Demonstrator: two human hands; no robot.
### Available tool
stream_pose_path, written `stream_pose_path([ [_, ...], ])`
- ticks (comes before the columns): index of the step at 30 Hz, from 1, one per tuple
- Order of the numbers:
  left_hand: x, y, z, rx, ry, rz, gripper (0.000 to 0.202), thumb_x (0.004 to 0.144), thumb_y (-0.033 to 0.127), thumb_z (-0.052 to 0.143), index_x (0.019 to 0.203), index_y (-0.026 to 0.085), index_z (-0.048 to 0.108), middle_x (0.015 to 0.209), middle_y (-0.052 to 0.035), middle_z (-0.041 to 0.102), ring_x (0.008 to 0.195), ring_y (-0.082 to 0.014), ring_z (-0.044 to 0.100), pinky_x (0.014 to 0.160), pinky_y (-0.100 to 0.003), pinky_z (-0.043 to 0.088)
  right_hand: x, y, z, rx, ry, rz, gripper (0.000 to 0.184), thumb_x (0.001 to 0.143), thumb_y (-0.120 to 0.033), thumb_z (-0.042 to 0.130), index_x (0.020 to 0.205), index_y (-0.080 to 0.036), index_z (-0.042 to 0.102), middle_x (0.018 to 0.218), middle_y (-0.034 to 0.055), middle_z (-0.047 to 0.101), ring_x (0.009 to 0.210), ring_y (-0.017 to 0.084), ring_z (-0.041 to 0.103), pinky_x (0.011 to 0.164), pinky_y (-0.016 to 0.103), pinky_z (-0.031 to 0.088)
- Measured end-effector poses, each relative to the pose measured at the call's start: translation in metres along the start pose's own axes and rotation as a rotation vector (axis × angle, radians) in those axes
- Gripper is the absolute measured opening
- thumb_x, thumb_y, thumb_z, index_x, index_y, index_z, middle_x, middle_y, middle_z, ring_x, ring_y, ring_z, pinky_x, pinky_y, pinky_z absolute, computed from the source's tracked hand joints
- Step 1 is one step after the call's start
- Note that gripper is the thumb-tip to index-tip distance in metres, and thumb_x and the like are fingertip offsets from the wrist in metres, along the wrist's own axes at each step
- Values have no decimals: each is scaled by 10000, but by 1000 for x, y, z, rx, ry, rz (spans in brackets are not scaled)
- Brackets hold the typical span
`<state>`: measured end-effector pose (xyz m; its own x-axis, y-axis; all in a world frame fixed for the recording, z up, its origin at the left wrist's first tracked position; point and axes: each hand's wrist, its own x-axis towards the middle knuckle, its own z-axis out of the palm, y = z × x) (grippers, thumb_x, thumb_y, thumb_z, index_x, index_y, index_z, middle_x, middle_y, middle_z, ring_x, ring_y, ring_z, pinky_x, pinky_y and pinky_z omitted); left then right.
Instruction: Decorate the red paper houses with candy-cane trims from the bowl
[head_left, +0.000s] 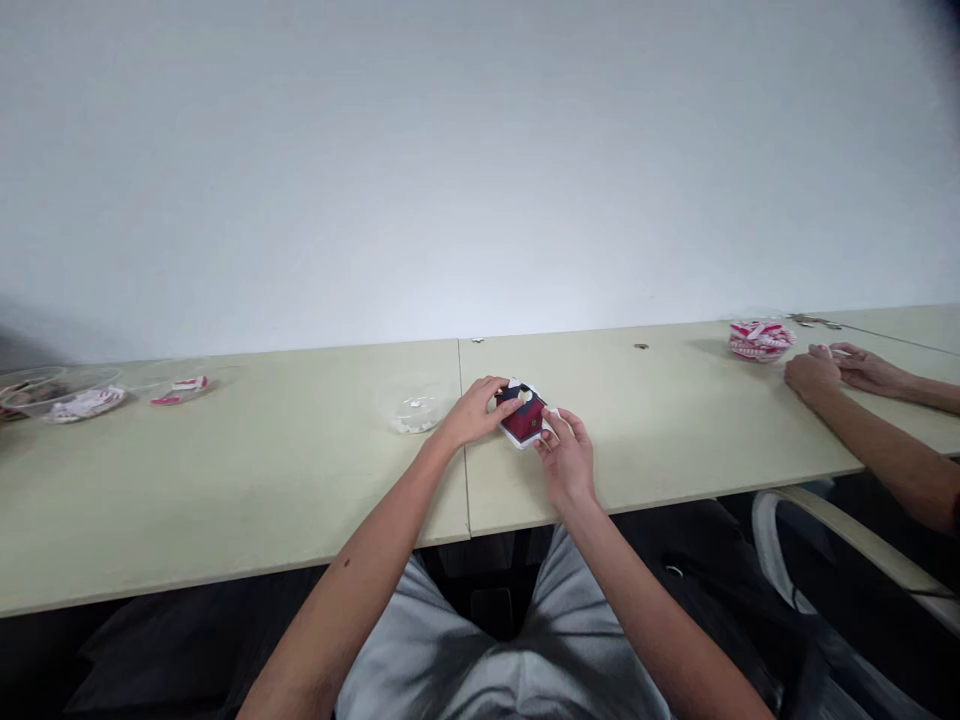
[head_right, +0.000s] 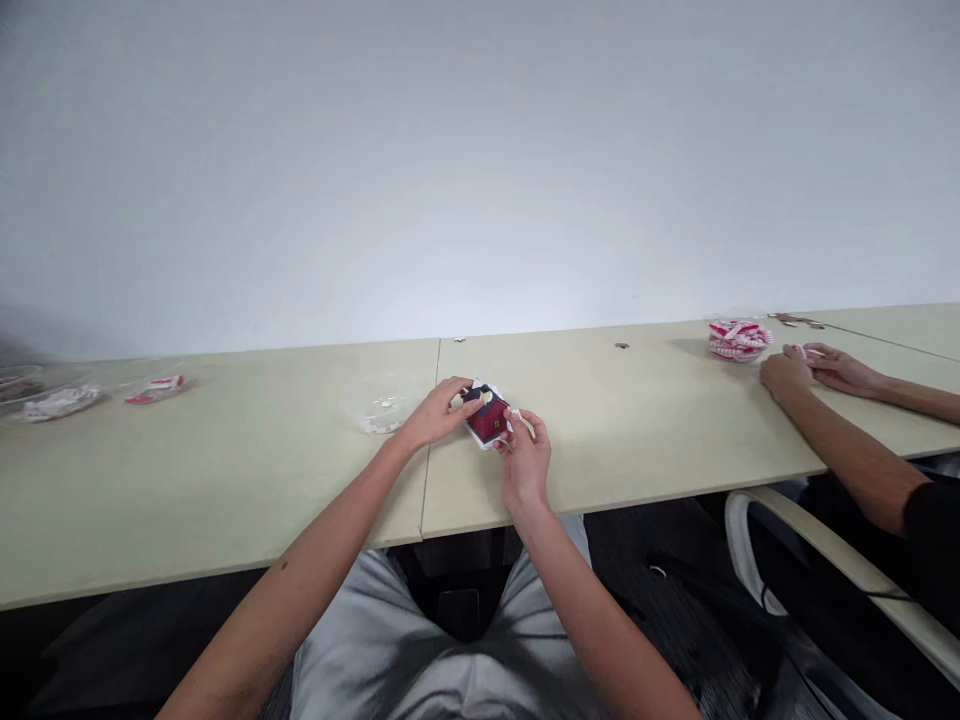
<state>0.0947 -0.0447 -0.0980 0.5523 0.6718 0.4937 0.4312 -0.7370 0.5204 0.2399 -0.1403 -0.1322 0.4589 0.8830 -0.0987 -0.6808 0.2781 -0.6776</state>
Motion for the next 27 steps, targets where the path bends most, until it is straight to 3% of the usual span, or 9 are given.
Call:
stream_pose_path([
  [5,1,-2,1,-5,11,3,423,966,563,531,1185,216,636,1195,-84,666,1119,-242,598,971,-369,485,0,3,-1,25,4,-64,392,612,-314,890,891,-231,627,771,-72,678,599,55,557,572,177,477],
  [11,1,-4,2,0,15,28,409,968,547,540,1179,211,638,1190,-85,673,1125,-245,600,1005,-391,463,-1,2,1,38,58,-23,382,595,-267,893,924,-199,712,764,-54,693,604,49,548,565,162,472],
  [16,2,-5,3,-8,16,39,393,969,540,542,1164,213,640,1177,-88,678,1121,-246,602,1013,-396,461,-2,-1,3,64,82,6,433,612,-263,890,1015,-188,750,871,-25,740,644,48,578,565,152,488],
  [20,1,-5,3,-14,14,40,389,971,540,540,1160,213,636,1159,-83,676,1094,-240,605,984,-387,470,0,-1,2,125,79,18,377,616,-248,891,958,-176,752,914,-9,755,612,36,547,540,142,484],
  [27,0,0,1,15,16,30,386,973,535,538,1151,206,632,1165,-79,674,1109,-238,600,990,-379,462,4,0,-1,128,56,54,454,583,-189,903,1012,-183,755,740,-59,698,574,36,517,535,141,488],
])
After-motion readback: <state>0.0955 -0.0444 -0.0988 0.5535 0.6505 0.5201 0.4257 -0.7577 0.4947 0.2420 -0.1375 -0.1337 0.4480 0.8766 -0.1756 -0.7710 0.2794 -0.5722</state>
